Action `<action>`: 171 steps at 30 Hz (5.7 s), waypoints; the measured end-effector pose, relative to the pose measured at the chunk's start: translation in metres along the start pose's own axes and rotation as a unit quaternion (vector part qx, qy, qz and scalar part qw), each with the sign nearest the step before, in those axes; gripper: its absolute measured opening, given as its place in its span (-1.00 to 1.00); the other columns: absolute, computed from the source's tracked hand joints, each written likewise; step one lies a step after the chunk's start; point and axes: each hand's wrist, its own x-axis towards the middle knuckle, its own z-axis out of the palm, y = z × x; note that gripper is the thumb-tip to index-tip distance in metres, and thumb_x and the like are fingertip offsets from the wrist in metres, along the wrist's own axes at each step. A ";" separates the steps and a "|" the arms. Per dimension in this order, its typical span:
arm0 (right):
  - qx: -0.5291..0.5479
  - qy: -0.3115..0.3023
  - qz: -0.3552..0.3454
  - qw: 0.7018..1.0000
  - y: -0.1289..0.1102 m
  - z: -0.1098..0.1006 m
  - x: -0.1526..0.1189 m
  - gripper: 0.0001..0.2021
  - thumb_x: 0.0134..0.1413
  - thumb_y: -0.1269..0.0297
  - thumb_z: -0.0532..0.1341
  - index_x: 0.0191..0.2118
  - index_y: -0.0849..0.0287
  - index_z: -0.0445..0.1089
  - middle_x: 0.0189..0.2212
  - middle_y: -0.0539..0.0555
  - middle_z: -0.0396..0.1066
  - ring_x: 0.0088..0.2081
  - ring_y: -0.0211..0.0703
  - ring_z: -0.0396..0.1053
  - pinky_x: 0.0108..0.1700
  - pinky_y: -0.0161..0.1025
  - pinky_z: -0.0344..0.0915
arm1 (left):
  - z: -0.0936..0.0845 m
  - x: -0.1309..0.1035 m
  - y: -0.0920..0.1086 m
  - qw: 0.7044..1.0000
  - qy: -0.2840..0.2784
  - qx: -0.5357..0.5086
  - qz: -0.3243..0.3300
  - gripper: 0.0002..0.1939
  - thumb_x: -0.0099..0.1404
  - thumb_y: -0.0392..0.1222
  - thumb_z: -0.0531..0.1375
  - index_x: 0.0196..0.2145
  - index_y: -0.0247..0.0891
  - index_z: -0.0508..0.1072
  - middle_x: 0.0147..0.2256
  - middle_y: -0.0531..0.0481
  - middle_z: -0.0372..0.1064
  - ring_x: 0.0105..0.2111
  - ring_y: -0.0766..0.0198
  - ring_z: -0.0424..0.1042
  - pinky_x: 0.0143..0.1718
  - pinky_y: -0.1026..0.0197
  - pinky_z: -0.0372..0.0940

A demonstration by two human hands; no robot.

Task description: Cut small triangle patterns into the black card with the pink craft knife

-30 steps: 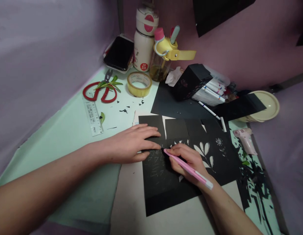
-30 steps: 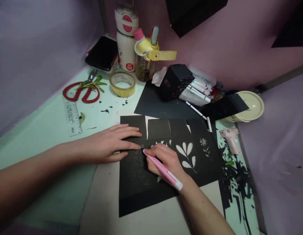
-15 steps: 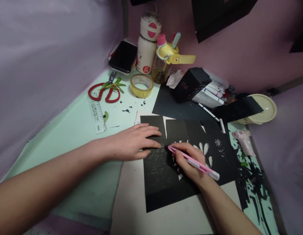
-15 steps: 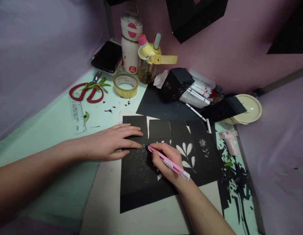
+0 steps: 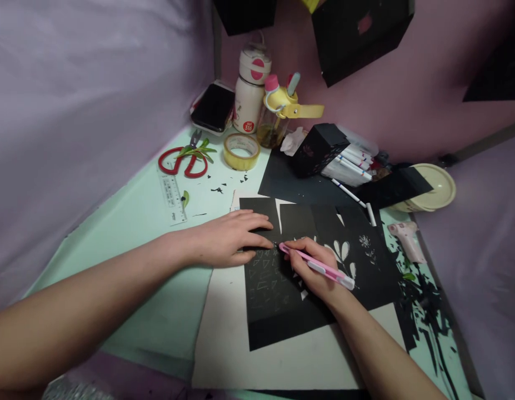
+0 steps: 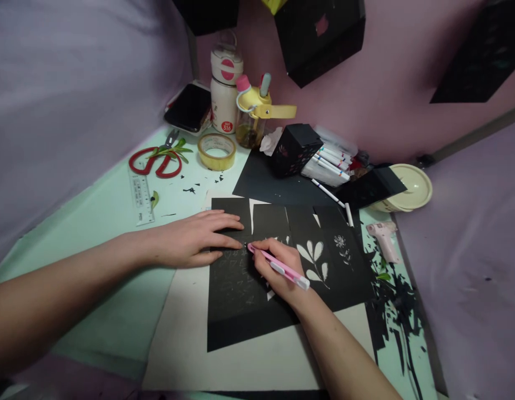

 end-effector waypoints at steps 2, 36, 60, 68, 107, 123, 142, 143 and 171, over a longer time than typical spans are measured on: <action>-0.002 -0.004 -0.001 1.000 -0.001 0.000 0.001 -0.89 0.21 0.30 0.22 -0.24 0.14 0.51 -0.42 0.03 0.55 -0.46 -0.22 0.47 -0.43 -0.33 0.35 | 0.000 0.000 0.000 1.000 -0.004 0.000 -0.003 -0.60 0.33 -0.26 0.11 0.10 -0.08 0.44 0.22 -0.17 0.22 0.28 0.03 0.14 0.30 -0.18 0.01; 0.017 -0.001 0.031 0.999 -0.002 -0.001 -0.001 -0.90 0.20 0.30 0.22 -0.24 0.09 0.50 -0.45 -0.02 0.52 -0.50 -0.27 0.42 -0.46 -0.36 0.30 | -0.002 0.000 -0.001 1.000 -0.017 0.021 0.000 -0.61 0.37 -0.22 0.09 0.12 -0.07 0.43 0.23 -0.16 0.22 0.29 0.04 0.13 0.29 -0.18 0.04; -0.002 0.115 0.198 0.973 -0.057 0.026 -0.053 -0.89 0.12 0.25 0.24 -0.29 0.15 0.48 -0.46 0.00 0.51 -0.45 -0.22 0.40 -0.42 -0.34 0.29 | -0.016 0.003 0.022 0.995 -0.087 -0.044 0.017 -0.61 0.23 -0.03 0.32 0.02 -0.11 0.53 -0.03 -0.10 0.28 -0.04 0.09 0.26 -0.04 0.12 0.26; -0.047 0.148 0.147 0.977 -0.060 0.037 -0.052 -0.93 0.09 0.32 0.24 -0.32 0.13 0.48 -0.55 -0.04 0.48 -0.57 -0.28 0.36 -0.51 -0.36 0.27 | -0.016 0.005 0.026 0.992 -0.119 -0.042 -0.028 -0.60 0.20 -0.01 0.35 0.00 -0.06 0.52 -0.22 -0.03 0.29 -0.12 0.13 0.30 -0.30 0.24 0.22; -0.202 0.105 -0.067 0.971 -0.045 0.049 -0.057 -0.84 0.15 0.51 0.17 -0.22 0.10 0.33 -0.41 0.04 0.47 -0.42 -0.18 0.46 -0.35 -0.26 0.39 | -0.013 0.007 0.024 0.989 -0.136 -0.051 -0.038 -0.58 0.22 -0.03 0.34 0.04 0.00 0.51 -0.29 -0.01 0.30 -0.21 0.16 0.32 -0.39 0.24 0.14; -0.162 0.097 -0.024 0.982 -0.049 0.044 -0.058 -0.90 0.16 0.46 0.16 -0.31 0.10 0.32 -0.46 0.03 0.47 -0.46 -0.20 0.45 -0.38 -0.28 0.40 | -0.014 0.007 0.027 0.985 -0.149 -0.055 -0.062 -0.52 0.18 -0.03 0.38 0.06 0.00 0.50 -0.25 -0.02 0.31 -0.16 0.14 0.35 -0.37 0.25 0.14; -0.116 0.125 0.029 0.985 -0.051 0.043 -0.058 -0.94 0.17 0.41 0.23 -0.24 0.13 0.43 -0.46 -0.04 0.51 -0.52 -0.31 0.44 -0.43 -0.38 0.36 | -0.012 0.004 0.022 0.987 -0.137 -0.075 -0.045 -0.53 0.19 -0.06 0.36 0.08 0.01 0.49 -0.25 0.00 0.29 -0.18 0.18 0.32 -0.34 0.26 0.12; -0.116 0.125 0.028 0.985 -0.051 0.043 -0.058 -0.93 0.17 0.42 0.23 -0.24 0.13 0.43 -0.47 -0.04 0.51 -0.51 -0.31 0.44 -0.42 -0.38 0.36 | -0.013 0.004 0.022 0.987 -0.137 -0.075 -0.045 -0.53 0.20 -0.06 0.36 0.08 0.01 0.49 -0.25 0.00 0.29 -0.18 0.18 0.31 -0.34 0.26 0.12; -0.118 0.123 0.021 0.985 -0.050 0.044 -0.059 -0.93 0.16 0.44 0.23 -0.24 0.15 0.42 -0.45 -0.02 0.52 -0.49 -0.30 0.47 -0.38 -0.38 0.38 | -0.015 0.003 0.022 0.985 -0.142 -0.085 -0.049 -0.52 0.19 -0.07 0.37 0.08 0.00 0.49 -0.24 0.01 0.30 -0.17 0.18 0.31 -0.33 0.26 0.13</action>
